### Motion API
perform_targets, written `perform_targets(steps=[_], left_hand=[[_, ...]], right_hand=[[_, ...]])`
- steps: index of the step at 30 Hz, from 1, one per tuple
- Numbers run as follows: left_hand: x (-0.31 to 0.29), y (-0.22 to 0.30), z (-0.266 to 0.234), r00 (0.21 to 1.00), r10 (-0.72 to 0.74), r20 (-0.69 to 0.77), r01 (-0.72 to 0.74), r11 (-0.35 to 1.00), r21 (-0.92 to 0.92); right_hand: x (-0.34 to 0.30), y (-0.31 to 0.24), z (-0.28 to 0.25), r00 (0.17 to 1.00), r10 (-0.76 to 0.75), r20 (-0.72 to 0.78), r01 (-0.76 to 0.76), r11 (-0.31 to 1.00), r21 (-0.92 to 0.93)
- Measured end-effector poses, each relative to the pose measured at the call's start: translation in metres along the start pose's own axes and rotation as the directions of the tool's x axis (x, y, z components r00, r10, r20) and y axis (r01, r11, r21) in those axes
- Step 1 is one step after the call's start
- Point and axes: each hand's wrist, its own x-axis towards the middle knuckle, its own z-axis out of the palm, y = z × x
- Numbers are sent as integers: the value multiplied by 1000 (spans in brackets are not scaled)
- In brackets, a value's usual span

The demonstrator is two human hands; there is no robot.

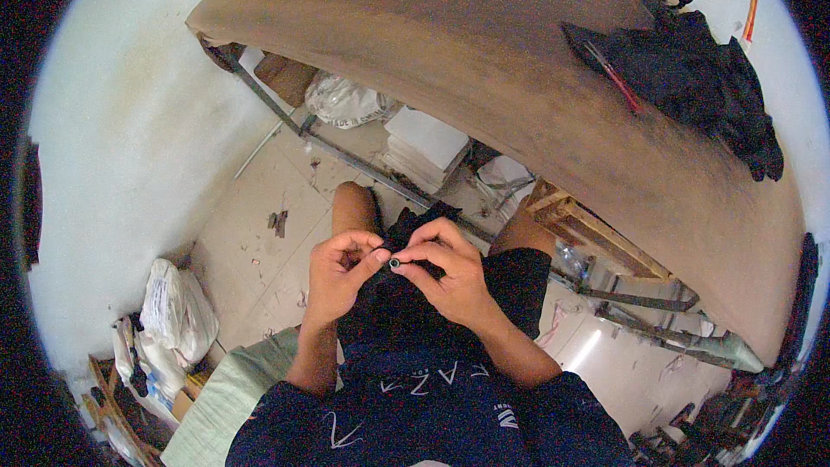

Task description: The person trims loose threads and edges from a black garment using small scissors. They repeatedly pick up the garment, cut small sections, and place it back on the ironing board.

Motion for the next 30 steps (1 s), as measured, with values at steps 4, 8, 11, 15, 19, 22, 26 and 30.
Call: perform_targets(steps=[4, 8, 11, 15, 19, 22, 26, 30], left_hand=[[2, -12, 1, 993, -52, 106, 72, 977, -200], [0, -22, -1, 990, 48, 129, -41, 998, -55], [-3, 1, 7, 980, 166, 109, -185, 964, 194], [0, 10, 4, 955, 199, 220, -275, 872, 404], [6, 14, -4, 917, 188, 353, -355, 787, 504], [5, 3, -8, 898, 256, 357, -407, 789, 459], [3, -24, -8, 907, 353, 228, -420, 787, 452], [0, -43, -7, 898, 423, 119, -427, 779, 459]], right_hand=[[-3, -7, -4, 991, 115, 68, -116, 993, 16], [-10, -5, -2, 985, 166, 49, -165, 986, -30], [-14, 1, -1, 982, 188, 28, -185, 980, -72], [-16, 8, -2, 994, 104, 25, -98, 980, -176], [0, 7, -4, 996, -89, 16, 90, 944, -318], [-6, 17, -5, 989, 36, 140, -10, 983, -182], [-6, 21, -6, 950, 156, 271, -124, 983, -132], [-10, 28, 3, 969, 167, 183, -158, 985, -62]])
